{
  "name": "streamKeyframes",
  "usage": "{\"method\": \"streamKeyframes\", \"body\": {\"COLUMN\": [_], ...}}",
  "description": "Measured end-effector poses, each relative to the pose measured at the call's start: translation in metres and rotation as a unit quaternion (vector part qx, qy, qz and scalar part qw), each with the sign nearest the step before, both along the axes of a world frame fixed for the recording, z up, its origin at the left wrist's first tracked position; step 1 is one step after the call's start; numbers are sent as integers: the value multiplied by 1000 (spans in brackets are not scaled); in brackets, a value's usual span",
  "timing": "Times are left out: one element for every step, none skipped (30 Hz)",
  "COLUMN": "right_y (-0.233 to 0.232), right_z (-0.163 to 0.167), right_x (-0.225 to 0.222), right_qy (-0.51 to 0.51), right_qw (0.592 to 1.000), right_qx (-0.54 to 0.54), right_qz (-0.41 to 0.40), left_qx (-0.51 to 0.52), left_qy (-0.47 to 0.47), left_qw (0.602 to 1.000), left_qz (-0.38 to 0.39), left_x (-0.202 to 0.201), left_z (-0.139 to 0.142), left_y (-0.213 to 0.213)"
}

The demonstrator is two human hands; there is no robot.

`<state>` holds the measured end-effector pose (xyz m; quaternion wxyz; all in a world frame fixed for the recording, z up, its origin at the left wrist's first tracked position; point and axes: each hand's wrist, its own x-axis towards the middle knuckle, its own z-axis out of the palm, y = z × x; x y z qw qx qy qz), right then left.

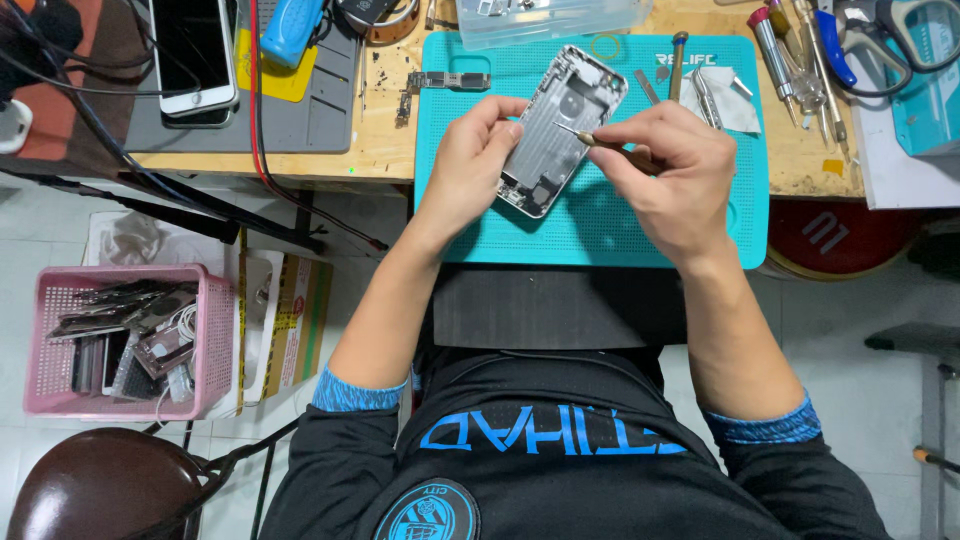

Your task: The person repairs a smartphone at a workbench, using a screwdriver to unscrew and remove internal components from the phone chassis, lifting out parts and repositioning the phone body while working on the teal repair mat.

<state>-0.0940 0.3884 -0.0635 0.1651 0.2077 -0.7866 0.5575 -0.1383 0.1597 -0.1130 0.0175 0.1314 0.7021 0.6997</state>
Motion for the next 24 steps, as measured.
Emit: {"method": "streamKeyframes", "body": {"right_y": [0, -1, -2, -3, -5, -6, -7, -9, -11, -12, -13, -14, -14, -15, -15, -15, -14, -14, -14, -14, -14, -15, -15, -15], "right_z": [2, 4, 6, 8, 10, 12, 14, 16, 17, 18, 20, 21, 21, 22, 21, 21, 21, 21, 21, 21, 20, 21, 21, 22], "right_x": [1, 1, 1, 1, 1, 1, 0, 0, -1, -2, -3, -3, -4, -3, -4, -3, -3, -3, -3, -2, -2, -1, -1, -1], "right_qy": [34, 53, 73, 92, 99, 105, 112, 115, 119, 123, 123, 123, 122, 119, 116, 112, 111, 109, 107, 104, 101, 99, 102, 104], "right_qw": [999, 997, 995, 992, 991, 990, 988, 988, 987, 986, 985, 985, 984, 985, 986, 987, 987, 988, 988, 989, 989, 990, 989, 989], "right_qx": [34, 50, 67, 82, 86, 91, 95, 99, 103, 106, 110, 114, 118, 116, 114, 112, 109, 106, 103, 100, 97, 94, 95, 97], "right_qz": [-10, -16, -21, -26, -30, -34, -39, -38, -39, -39, -40, -41, -42, -41, -39, -38, -38, -38, -38, -39, -39, -39, -42, -45], "left_qx": [64, 76, 88, 99, 108, 118, 128, 128, 127, 126, 122, 117, 113, 115, 117, 119, 118, 118, 117, 119, 121, 123, 118, 114], "left_qy": [-10, -20, -31, -41, -50, -58, -67, -66, -65, -64, -63, -61, -60, -61, -62, -62, -63, -64, -64, -57, -50, -42, -34, -27], "left_qw": [998, 996, 995, 993, 991, 989, 987, 987, 987, 987, 987, 988, 989, 988, 988, 988, 988, 988, 988, 988, 988, 988, 990, 991], "left_qz": [-28, -34, -39, -44, -52, -60, -68, -72, -76, -80, -79, -79, -79, -79, -80, -80, -80, -80, -80, -79, -79, -78, -70, -61], "left_x": [0, 0, -1, -1, 0, 0, 1, 2, 2, 3, 3, 4, 5, 6, 5, 5, 5, 4, 3, 3, 2, 1, 0, -1], "left_z": [-2, -3, -3, -3, -2, -1, 1, 3, 4, 5, 8, 10, 9, 11, 11, 11, 11, 10, 10, 10, 8, 9, 8, 8], "left_y": [2, 3, 3, 3, 3, 3, 3, 3, 4, 5, 4, 3, 3, 2, 2, 2, 2, 2, 3, 4, 6, 7, 9, 11]}}
